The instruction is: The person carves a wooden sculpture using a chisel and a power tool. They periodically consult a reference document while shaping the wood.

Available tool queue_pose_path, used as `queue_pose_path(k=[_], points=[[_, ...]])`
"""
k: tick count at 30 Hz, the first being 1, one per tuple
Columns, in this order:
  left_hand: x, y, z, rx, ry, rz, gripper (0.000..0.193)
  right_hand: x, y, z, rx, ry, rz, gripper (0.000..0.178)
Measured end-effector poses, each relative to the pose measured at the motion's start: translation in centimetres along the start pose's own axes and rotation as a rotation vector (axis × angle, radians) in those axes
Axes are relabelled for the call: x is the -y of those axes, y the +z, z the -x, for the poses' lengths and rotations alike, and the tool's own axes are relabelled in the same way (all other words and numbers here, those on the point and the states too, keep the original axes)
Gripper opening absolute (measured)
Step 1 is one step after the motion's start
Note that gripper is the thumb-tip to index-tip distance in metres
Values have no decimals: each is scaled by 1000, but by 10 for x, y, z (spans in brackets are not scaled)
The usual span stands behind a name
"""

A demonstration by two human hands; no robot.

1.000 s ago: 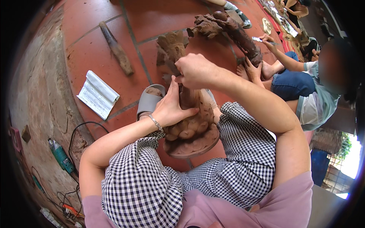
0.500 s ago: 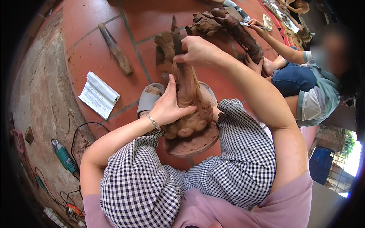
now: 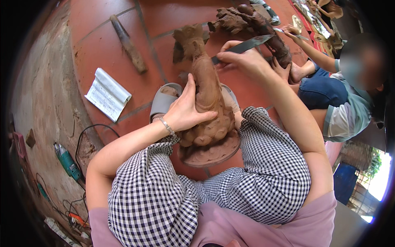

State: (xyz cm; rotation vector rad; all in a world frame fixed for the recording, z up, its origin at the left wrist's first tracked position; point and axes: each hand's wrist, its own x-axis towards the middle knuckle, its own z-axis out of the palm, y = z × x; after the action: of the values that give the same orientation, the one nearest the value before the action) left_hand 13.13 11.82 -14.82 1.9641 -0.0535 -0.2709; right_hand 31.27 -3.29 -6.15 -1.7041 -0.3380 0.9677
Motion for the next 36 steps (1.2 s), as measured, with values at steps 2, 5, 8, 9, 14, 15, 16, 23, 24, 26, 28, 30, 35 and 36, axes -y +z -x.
queue_pose_path(k=[2, 5, 8, 9, 14, 15, 16, 23, 24, 26, 28, 30, 35, 36], points=[[2, 1, 0, 0, -12, -8, 135, 2, -7, 1, -112, 62, 284, 17], [4, 2, 1, 1, -37, -53, 135, 1, -6, 8, -45, -25, 472, 22], [5, 4, 1, -23, -7, -35, 135, -1, 12, 21, 60, -87, 681, 25], [6, 4, 1, -16, -18, -30, 135, 1, 20, 23, 97, -105, 745, 26], [6, 6, -1, -34, 6, -46, 135, 31, 31, 0, 146, -12, 866, 26], [6, 6, -2, -44, 21, -30, 135, 38, 28, -7, 104, -58, 822, 25], [6, 6, -2, -42, 24, -25, 135, 42, 25, -14, 72, 38, 536, 26], [1, 4, -1, -2, -43, -8, 135, 37, 33, -21, 277, -232, 1039, 32], [0, 4, -1, 9, -61, -7, 135, 37, 37, -22, 317, -287, 1157, 33], [-1, 3, -1, -12, -45, -17, 135, 46, 39, -33, 221, -194, 1098, 33], [-2, 3, -2, -15, -41, -11, 135, 57, 34, -39, 136, 213, 850, 28], [-2, 2, -2, -20, -33, -18, 136, 61, 33, -39, 94, 273, 730, 25], [-1, 3, -1, -30, -40, -43, 136, 49, 54, -28, 252, -37, 1233, 36], [-2, 3, -2, -30, -36, -41, 136, 49, 57, -28, 251, -32, 1312, 38]])
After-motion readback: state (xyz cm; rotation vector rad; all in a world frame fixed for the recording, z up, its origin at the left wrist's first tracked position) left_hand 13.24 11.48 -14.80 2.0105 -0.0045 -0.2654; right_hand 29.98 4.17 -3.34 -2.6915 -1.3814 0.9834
